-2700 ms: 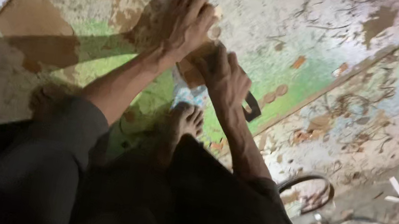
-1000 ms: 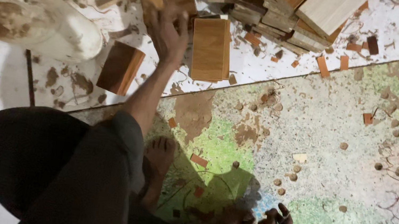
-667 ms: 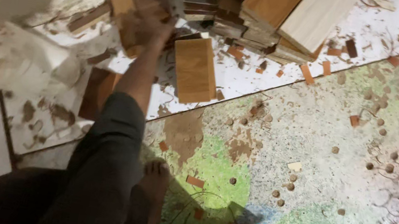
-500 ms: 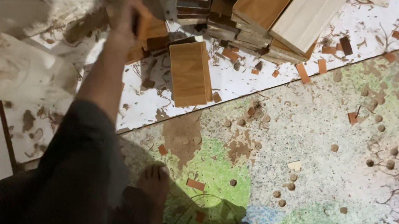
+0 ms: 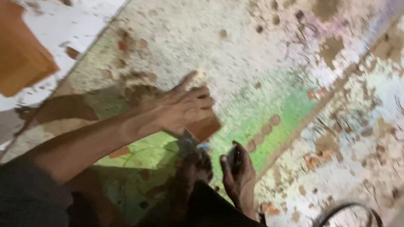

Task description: The person sands multiple small wooden blocks one at a time using a sanding block. They pick up each block, sand its surfaces, and place it back on the floor among other finished pieces.

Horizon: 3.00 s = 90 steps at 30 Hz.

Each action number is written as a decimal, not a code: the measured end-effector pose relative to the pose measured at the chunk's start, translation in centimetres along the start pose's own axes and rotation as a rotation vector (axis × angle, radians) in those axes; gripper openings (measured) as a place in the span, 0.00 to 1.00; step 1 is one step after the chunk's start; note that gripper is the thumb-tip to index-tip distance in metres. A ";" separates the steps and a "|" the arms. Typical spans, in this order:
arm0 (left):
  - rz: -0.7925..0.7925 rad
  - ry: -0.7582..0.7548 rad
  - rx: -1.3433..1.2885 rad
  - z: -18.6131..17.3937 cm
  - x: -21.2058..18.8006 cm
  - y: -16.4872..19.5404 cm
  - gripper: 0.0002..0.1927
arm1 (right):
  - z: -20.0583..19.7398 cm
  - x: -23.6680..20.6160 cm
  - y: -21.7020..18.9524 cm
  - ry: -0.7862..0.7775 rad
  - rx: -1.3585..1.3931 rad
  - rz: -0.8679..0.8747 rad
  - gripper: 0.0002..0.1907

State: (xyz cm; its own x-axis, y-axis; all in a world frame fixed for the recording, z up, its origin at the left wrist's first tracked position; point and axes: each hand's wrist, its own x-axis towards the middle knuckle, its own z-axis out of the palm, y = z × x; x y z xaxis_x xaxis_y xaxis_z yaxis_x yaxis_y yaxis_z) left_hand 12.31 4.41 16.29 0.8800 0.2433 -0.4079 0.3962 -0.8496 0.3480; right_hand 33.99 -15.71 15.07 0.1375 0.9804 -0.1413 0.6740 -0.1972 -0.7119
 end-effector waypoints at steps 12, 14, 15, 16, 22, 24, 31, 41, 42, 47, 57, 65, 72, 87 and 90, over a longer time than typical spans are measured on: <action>-0.767 1.021 -0.471 13.2 11.2 2.9 0.15 | 1.3 2.6 1.1 -0.161 -0.507 0.205 0.29; -0.785 1.089 -0.538 13.6 11.5 3.6 0.12 | 1.5 4.1 1.1 -0.222 -0.594 0.160 0.22; -0.789 1.116 -0.573 13.6 11.6 3.7 0.11 | 1.5 4.5 1.0 -0.252 -0.635 0.145 0.19; -0.759 1.097 -0.612 13.6 11.6 3.9 0.11 | 1.4 4.9 1.1 -0.250 -0.631 0.123 0.21; -0.634 1.144 -0.642 13.7 11.5 3.7 0.13 | 3.1 10.5 2.9 -0.238 -0.605 -0.051 0.20; -0.594 1.121 -0.658 13.9 11.3 3.3 0.15 | 4.0 14.1 3.9 -0.294 -0.568 -0.080 0.21; -0.202 0.848 -0.465 14.9 9.6 -2.0 0.19 | 3.5 14.7 2.8 -0.271 -0.484 -0.300 0.22; -0.358 0.783 -0.515 15.0 9.8 0.0 0.10 | 6.2 8.2 2.5 -0.183 -0.411 0.129 0.24; -0.320 0.819 -0.496 14.9 9.8 0.2 0.12 | 6.0 9.5 3.4 -0.226 -0.407 0.177 0.22; -0.243 0.961 -0.357 14.1 8.9 0.1 0.11 | 3.9 17.0 6.7 -0.394 -0.628 -0.378 0.25; -0.534 1.305 -0.629 11.0 6.5 2.9 0.08 | 4.3 22.2 2.1 -0.691 -0.811 -0.662 0.34; -0.622 1.057 -0.490 12.2 8.2 4.2 0.09 | 3.7 6.2 1.7 -0.145 -0.500 -0.165 0.21; -0.578 0.850 -0.502 14.7 10.5 3.5 0.15 | 5.3 7.1 0.5 0.035 -0.477 0.082 0.25; -0.520 0.817 -0.506 11.6 8.4 3.0 0.17 | 4.1 12.8 3.8 -0.138 -0.489 -0.397 0.28; -0.209 0.647 -0.529 12.5 7.7 1.5 0.29 | 5.6 8.2 1.9 -0.030 -0.503 -0.162 0.17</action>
State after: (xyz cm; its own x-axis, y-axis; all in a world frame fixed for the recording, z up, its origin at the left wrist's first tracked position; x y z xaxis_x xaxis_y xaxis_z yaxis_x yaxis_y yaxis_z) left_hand 16.47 -0.86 3.13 0.6879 0.7258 -0.0022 0.4950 -0.4670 0.7327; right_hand 32.33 -8.03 8.69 -0.0132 0.9965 -0.0821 0.9508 -0.0129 -0.3095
